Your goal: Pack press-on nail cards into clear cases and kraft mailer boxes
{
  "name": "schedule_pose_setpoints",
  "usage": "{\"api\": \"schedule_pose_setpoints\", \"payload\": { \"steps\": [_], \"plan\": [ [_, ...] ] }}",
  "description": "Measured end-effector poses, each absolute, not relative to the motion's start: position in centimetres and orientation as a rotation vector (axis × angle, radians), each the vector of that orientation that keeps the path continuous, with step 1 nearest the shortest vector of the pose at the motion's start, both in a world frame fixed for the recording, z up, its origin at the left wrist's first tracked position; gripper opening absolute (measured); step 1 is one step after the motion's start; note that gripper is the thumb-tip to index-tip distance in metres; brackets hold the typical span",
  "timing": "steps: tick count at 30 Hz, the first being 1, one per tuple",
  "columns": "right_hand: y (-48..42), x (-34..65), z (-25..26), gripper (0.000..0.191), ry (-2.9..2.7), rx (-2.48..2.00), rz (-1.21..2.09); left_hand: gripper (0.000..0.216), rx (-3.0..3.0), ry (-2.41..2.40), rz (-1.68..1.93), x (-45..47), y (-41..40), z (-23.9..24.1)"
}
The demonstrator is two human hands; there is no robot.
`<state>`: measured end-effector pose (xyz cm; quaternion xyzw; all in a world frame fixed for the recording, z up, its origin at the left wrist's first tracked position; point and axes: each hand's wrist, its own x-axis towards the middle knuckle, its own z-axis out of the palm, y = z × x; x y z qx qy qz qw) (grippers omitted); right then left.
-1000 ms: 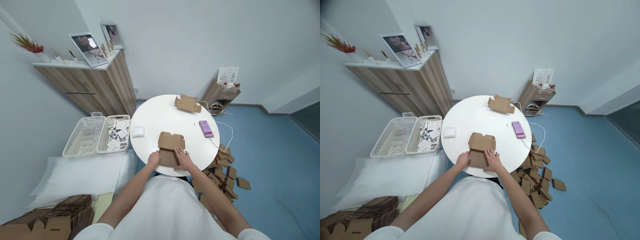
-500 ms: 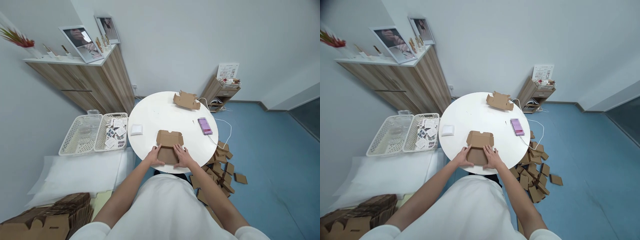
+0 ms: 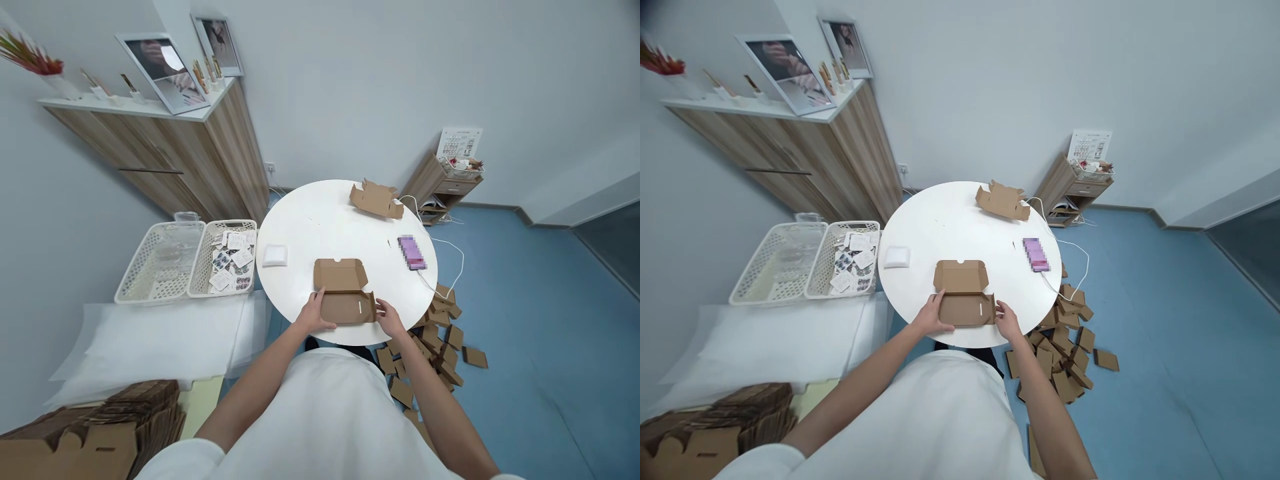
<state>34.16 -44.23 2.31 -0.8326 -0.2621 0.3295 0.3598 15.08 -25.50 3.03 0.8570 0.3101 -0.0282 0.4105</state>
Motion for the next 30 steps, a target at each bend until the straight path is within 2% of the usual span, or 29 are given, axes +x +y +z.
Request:
{"api": "schedule_pose_setpoints", "payload": {
  "steps": [7, 10, 13, 19, 26, 30],
  "plan": [
    [-43.1, 33.2, 5.1, 0.05, -0.814, -2.106, 0.862, 0.116, 2.141, 0.84, -0.043, 15.3, -26.1, 2.9],
    [-42.8, 32.5, 4.5, 0.043, -0.927, -2.19, 0.788, 0.116, 2.134, 0.848, -0.021, 15.3, -26.4, 2.9],
    [-42.5, 32.7, 3.3, 0.036, -0.814, -2.24, 0.71, 0.116, 2.123, 0.857, -0.015, 15.3, -26.5, 2.8],
    [-41.6, 34.1, 2.7, 0.054, -0.427, -2.115, 0.808, 0.116, 2.116, 0.876, -0.035, 15.4, -26.5, 3.0],
    [-41.2, 33.2, 4.9, 0.038, -0.368, -1.944, 0.943, 0.115, 2.086, 0.894, -0.034, 15.3, -26.8, 3.2],
    [-40.5, 32.5, 4.7, 0.046, -0.544, -1.994, 0.943, 0.117, 2.064, 0.908, -0.01, 15.6, -27.0, 2.8]
  ]
}}
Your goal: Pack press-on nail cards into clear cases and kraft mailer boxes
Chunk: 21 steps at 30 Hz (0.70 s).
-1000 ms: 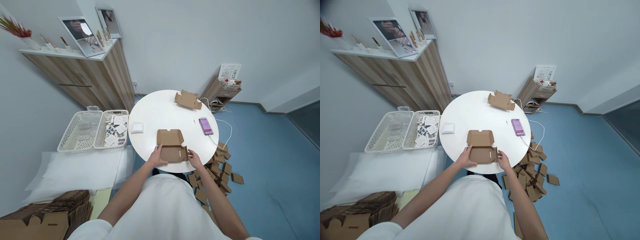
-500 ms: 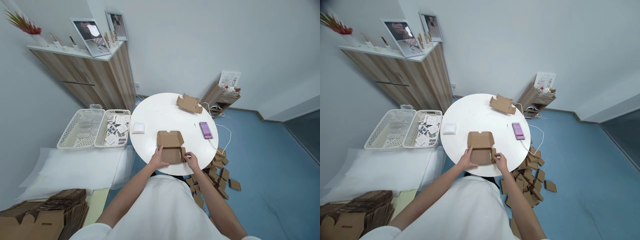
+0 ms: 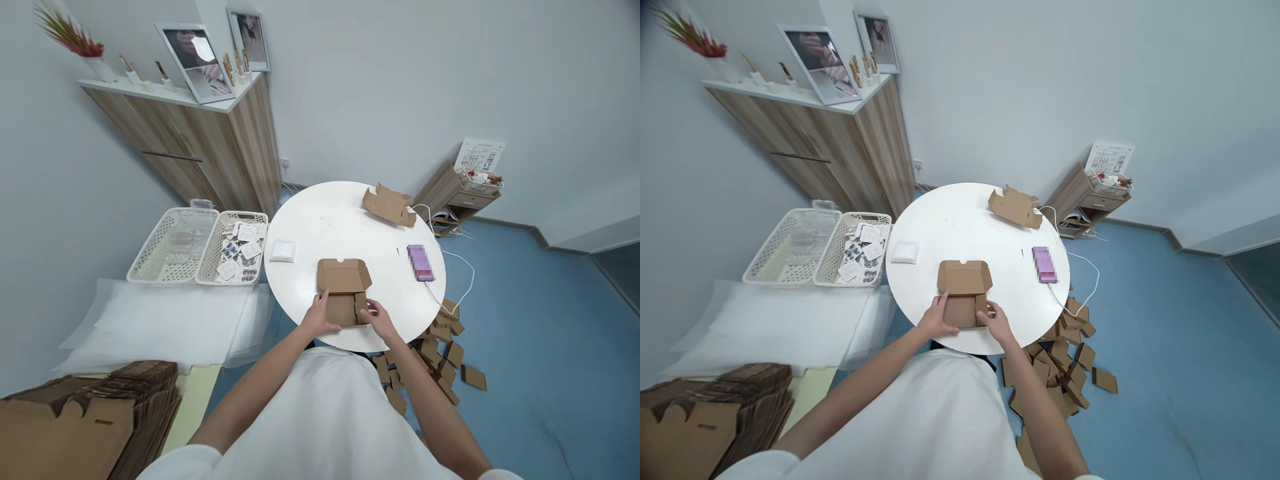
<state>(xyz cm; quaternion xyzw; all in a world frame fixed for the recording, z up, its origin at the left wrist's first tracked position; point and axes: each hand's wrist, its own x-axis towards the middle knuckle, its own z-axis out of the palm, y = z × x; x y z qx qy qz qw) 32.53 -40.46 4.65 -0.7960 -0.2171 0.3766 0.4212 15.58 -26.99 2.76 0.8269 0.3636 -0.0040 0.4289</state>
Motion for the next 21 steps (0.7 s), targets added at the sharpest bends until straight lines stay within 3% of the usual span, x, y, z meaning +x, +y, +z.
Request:
{"api": "schedule_pose_setpoints", "payload": {
  "steps": [7, 15, 21],
  "plan": [
    [-40.0, 34.0, 2.4, 0.022, -0.705, -2.448, 0.687, 0.116, 2.027, 0.853, 0.076, 16.4, -27.0, 2.3],
    [-41.7, 36.1, 1.7, 0.021, -0.707, -2.486, 0.624, 0.053, 1.813, 0.925, 0.239, 17.6, -29.2, 0.5],
    [-42.0, 37.5, 1.2, 0.024, -0.68, -2.327, 0.69, 0.044, 1.768, 1.004, 0.276, 19.4, -29.5, 0.7]
  ]
}}
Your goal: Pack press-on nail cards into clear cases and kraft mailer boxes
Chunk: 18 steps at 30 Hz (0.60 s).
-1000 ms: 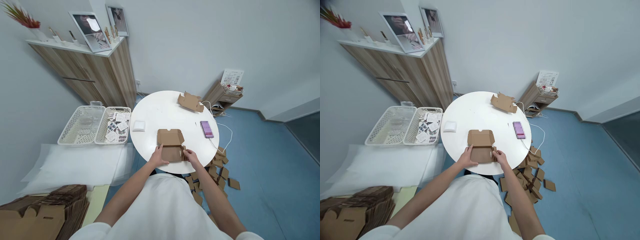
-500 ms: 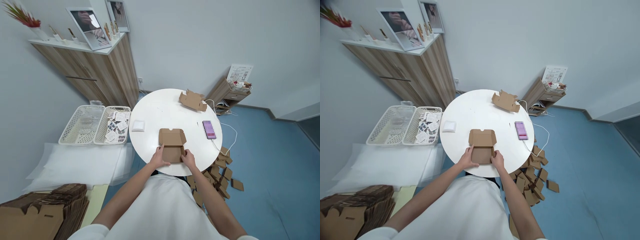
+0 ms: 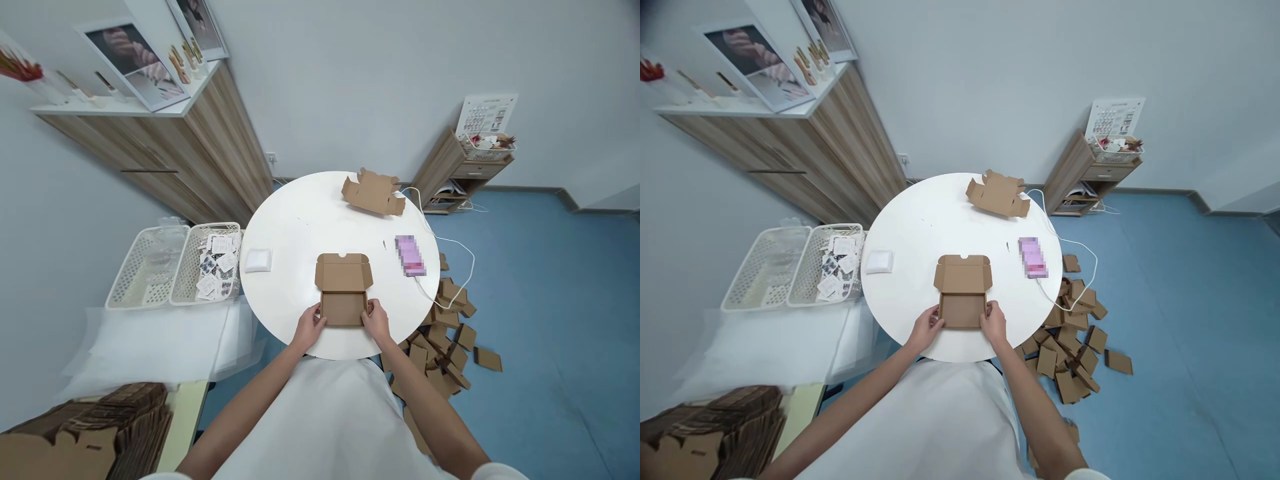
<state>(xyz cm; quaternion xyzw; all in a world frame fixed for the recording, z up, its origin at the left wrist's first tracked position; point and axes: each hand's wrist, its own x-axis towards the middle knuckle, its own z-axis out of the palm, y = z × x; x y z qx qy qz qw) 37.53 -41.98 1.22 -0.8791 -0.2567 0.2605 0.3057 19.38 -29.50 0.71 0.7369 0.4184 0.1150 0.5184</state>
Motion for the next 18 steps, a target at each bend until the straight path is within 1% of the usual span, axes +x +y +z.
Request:
{"api": "schedule_pose_setpoints", "payload": {
  "steps": [5, 11, 18],
  "plan": [
    [-40.9, 39.4, 1.3, 0.039, -0.613, -2.103, 0.788, 0.039, 1.752, 1.147, 0.326, 21.3, -28.3, 1.7],
    [-39.3, 40.8, 0.9, 0.041, -0.596, -1.968, 0.804, 0.04, 1.627, 1.216, 0.415, 22.9, -28.0, 1.8],
    [-39.5, 40.9, 0.9, 0.048, -0.676, -1.996, 0.845, 0.044, 1.569, 1.301, 0.373, 22.9, -29.1, 1.5]
  ]
}}
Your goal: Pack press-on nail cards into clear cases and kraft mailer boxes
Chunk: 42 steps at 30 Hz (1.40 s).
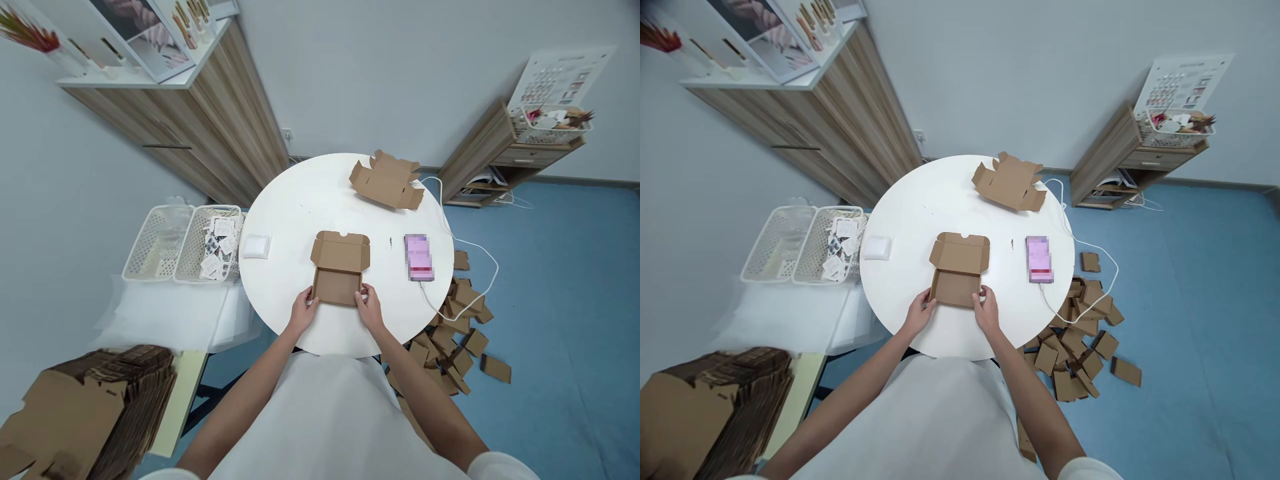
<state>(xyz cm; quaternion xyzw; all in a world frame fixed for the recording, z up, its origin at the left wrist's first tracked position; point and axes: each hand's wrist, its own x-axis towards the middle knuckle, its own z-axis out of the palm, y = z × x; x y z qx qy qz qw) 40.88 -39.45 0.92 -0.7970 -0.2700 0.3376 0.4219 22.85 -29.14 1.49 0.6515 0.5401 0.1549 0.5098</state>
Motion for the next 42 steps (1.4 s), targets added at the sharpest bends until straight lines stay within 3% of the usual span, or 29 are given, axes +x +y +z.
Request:
{"api": "schedule_pose_setpoints", "payload": {
  "steps": [7, 14, 19, 25, 31, 42],
  "plan": [
    [-40.0, 40.7, 1.0, 0.052, -0.645, -2.053, 0.833, 0.044, 1.599, 1.321, 0.331, 21.4, -28.5, 2.1],
    [-38.1, 37.8, 4.6, 0.063, -0.809, -2.194, 0.182, 0.044, 1.595, 1.728, 0.548, 15.5, -21.1, 3.2],
    [-29.7, 31.2, 6.7, 0.05, -1.156, -1.965, 0.646, 0.053, 1.679, 1.709, 0.598, 13.1, -13.8, 3.6],
    [-18.3, 25.3, 3.7, 0.054, -0.873, -1.964, 1.035, 0.056, 1.543, 1.599, 0.487, 13.9, -8.4, 2.7],
    [-13.5, 23.2, 2.0, 0.049, -0.687, -1.915, 1.043, 0.047, 1.458, 1.53, 0.503, 13.5, -8.0, 0.9],
    [-18.8, 23.8, 1.7, 0.022, -0.598, -1.987, 0.989, 0.033, 1.206, 1.367, 0.608, 11.8, -12.7, 0.1]
  ]
}}
